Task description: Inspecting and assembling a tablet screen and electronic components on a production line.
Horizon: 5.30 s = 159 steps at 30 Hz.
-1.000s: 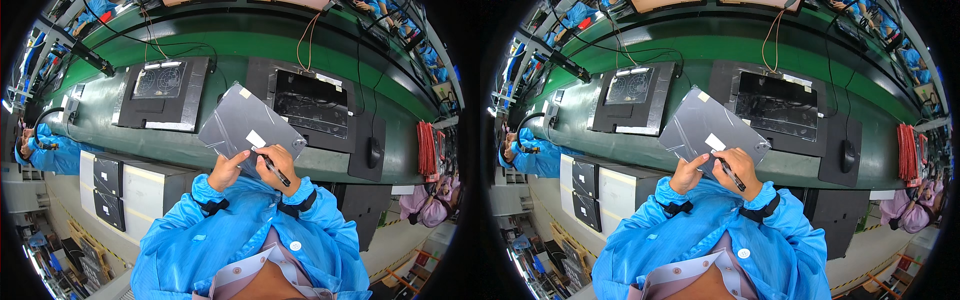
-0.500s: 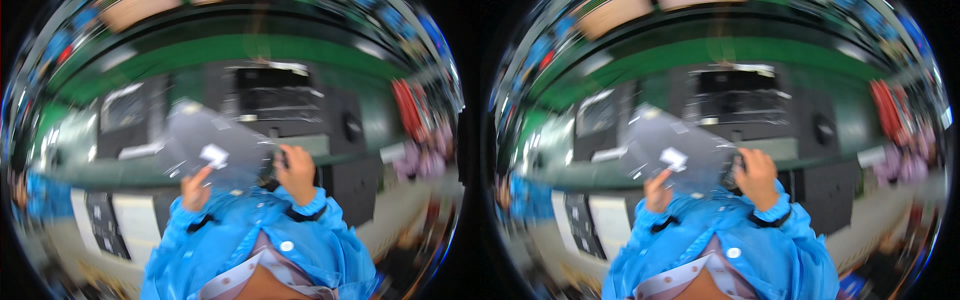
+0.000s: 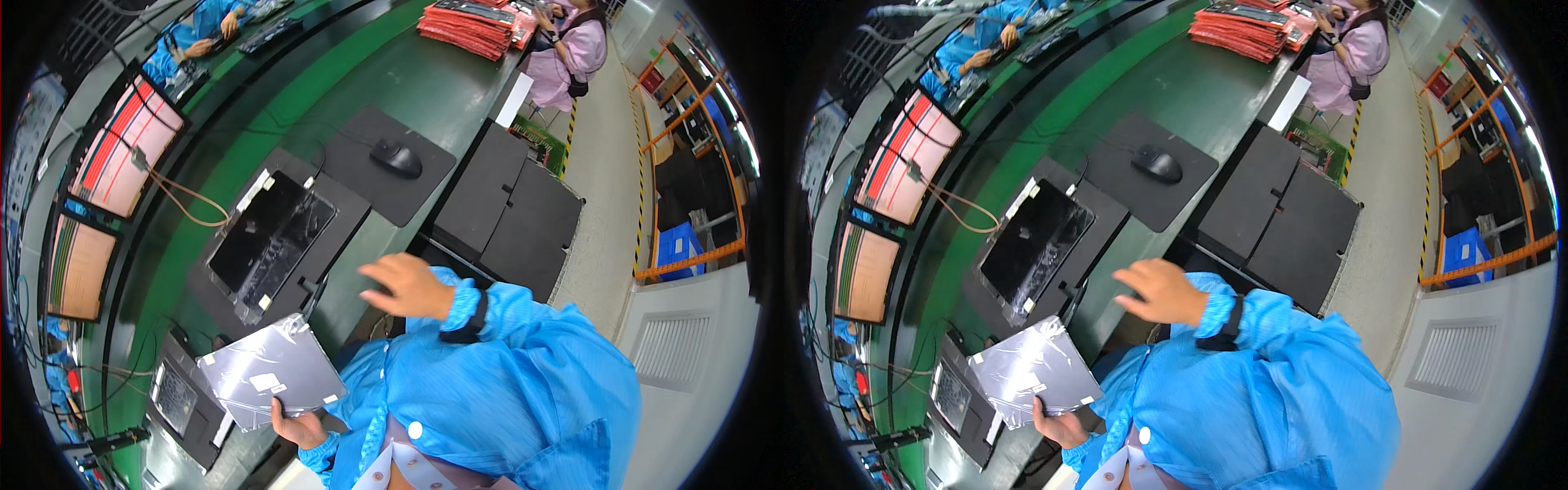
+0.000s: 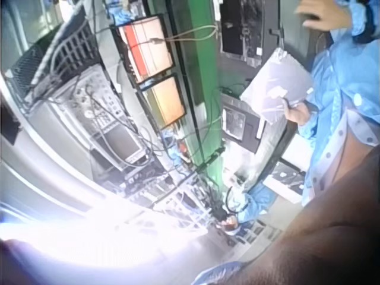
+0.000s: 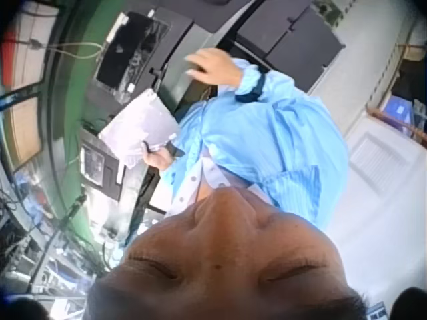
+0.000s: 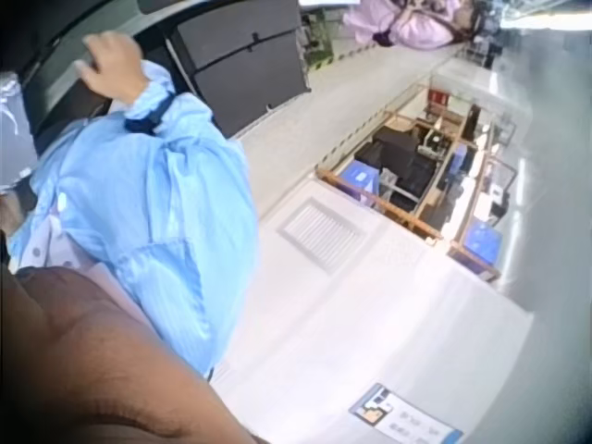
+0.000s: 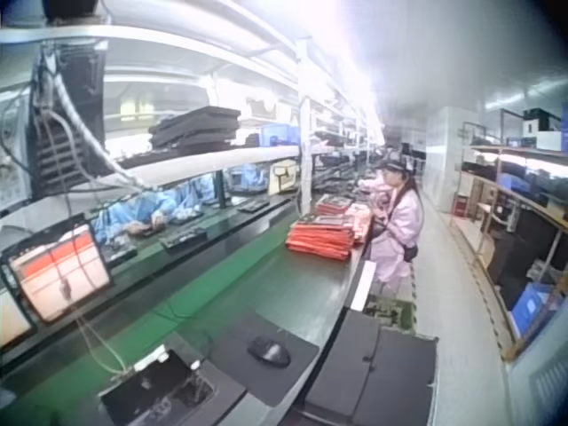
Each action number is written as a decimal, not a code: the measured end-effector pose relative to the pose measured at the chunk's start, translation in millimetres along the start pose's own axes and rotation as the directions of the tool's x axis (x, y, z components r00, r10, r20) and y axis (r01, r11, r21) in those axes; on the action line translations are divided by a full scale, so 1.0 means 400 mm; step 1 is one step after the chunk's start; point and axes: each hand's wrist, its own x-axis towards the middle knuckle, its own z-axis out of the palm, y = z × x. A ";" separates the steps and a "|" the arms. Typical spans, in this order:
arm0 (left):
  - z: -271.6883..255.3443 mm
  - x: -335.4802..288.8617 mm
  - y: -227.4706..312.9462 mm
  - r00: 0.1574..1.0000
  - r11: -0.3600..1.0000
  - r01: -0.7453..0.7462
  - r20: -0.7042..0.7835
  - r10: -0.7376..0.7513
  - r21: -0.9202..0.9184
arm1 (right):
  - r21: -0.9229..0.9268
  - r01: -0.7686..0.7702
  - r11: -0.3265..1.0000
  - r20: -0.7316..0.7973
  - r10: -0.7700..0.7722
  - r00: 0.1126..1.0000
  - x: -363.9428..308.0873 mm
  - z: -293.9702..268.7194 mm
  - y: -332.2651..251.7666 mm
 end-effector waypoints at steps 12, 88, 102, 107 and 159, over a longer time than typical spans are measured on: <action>-0.047 0.142 0.014 0.906 0.907 0.385 0.117 -0.406 0.172 | 0.099 -0.842 0.530 -0.494 0.761 0.420 -0.398 -0.172 0.464; -0.757 -0.570 0.055 0.666 0.873 -0.433 -0.732 0.142 -0.225 | -0.088 -0.799 0.596 0.878 -0.332 -0.344 -0.370 0.840 -0.657; -0.828 -0.421 0.233 0.808 0.969 -0.186 -0.586 0.056 -0.164 | -0.193 -0.798 0.571 0.816 -0.358 -0.453 -0.263 0.882 -0.702; -0.808 -0.349 0.235 0.783 0.968 -0.206 -0.617 0.076 -0.142 | -0.288 -0.815 0.503 0.775 -0.378 -0.507 -0.269 0.920 -0.649; 0.366 0.236 -0.054 0.628 -0.233 -0.769 0.771 -0.102 0.595 | 0.027 0.469 0.883 0.363 -0.446 0.818 0.537 0.055 0.298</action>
